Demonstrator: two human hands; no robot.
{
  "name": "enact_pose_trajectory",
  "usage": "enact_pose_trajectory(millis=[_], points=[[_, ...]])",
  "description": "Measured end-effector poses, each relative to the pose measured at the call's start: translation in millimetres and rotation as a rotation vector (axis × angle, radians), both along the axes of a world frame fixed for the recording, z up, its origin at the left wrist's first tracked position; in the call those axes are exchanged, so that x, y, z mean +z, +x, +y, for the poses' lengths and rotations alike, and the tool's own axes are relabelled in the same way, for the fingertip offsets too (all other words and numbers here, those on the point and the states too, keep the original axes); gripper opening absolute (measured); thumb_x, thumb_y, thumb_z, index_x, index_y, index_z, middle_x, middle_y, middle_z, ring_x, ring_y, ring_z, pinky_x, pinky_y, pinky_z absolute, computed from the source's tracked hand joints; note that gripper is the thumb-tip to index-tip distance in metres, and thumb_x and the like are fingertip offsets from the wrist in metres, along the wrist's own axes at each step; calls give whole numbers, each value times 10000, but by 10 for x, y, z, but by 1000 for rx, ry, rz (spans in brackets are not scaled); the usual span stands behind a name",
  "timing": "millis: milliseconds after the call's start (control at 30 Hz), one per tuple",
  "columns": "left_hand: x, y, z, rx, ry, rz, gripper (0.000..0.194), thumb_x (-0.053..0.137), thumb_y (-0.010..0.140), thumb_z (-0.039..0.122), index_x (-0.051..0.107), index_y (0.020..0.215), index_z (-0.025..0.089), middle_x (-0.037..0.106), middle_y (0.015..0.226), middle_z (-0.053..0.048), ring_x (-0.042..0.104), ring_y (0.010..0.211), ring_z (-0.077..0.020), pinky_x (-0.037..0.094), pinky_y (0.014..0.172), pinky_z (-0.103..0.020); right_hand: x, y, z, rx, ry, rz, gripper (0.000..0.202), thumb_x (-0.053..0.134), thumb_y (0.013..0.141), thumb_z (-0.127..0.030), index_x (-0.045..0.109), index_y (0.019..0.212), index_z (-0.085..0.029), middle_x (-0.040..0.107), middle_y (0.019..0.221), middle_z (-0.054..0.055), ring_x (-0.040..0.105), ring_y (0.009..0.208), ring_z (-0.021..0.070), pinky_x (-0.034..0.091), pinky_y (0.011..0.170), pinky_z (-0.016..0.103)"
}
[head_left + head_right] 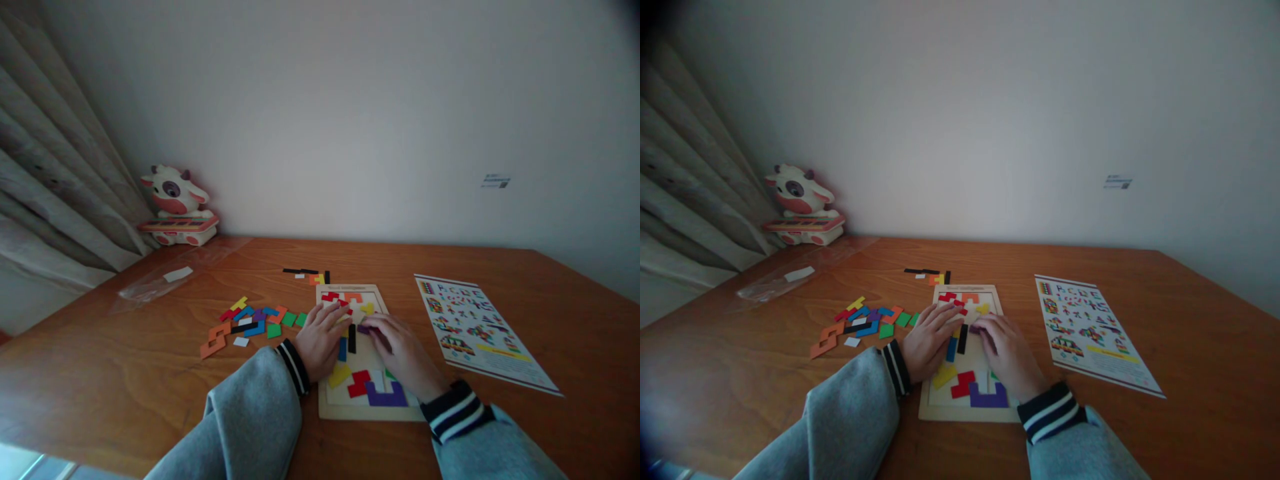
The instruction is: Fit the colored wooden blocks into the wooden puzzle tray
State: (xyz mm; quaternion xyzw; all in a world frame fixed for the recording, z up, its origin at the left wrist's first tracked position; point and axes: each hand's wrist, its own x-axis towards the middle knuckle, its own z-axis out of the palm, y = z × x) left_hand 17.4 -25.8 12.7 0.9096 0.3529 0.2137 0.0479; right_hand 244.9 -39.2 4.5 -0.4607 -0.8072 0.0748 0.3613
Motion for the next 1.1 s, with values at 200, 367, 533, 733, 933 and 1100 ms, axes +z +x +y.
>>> enact_pose_trajectory(millis=[200,367,533,733,933,1100], points=[[26,-11,-21,29,-114,36,655,557,858,498,433,1418,182,494,1449,-110,403,1367,-328,271,1155,-569,3,0,-4,-14,-2,-122,269,539,927,-307,678,1148,-240,647,1281,89,574,1217,258,455,1039,482],[44,-26,-64,51,-134,97,694,503,868,619,417,1438,232,412,1513,-92,314,1417,-358,189,1156,-630,67,-10,-3,-35,-101,-24,316,494,957,-341,714,760,-228,728,1103,77,654,1084,229,493,986,437],[44,-46,-62,113,-117,93,612,490,894,551,456,1409,223,393,1520,-116,319,1413,-357,188,1141,-637,-3,65,6,-8,-108,-89,378,595,884,-357,608,1238,-223,617,1321,113,558,1238,256,434,1044,486],[17,-92,-45,56,-139,139,878,499,815,720,334,1488,181,272,1567,-176,229,1439,-415,137,1116,-690,13,110,-48,-10,-218,-292,567,519,916,-506,457,1421,-255,453,1494,111,362,1407,282,267,1125,597],[4,-155,31,20,-147,181,647,439,922,557,361,1476,232,265,1580,-124,204,1460,-368,150,1137,-651,20,105,-50,-13,-143,-265,396,463,959,-355,554,1339,-292,526,1431,85,442,1349,258,346,1086,542],[-20,-210,82,-2,-135,159,605,414,943,537,376,1467,236,302,1569,-102,229,1459,-335,175,1155,-602,67,99,-54,-25,-24,-208,328,452,957,-271,626,1235,-276,633,1273,71,565,1198,245,441,1005,480]])
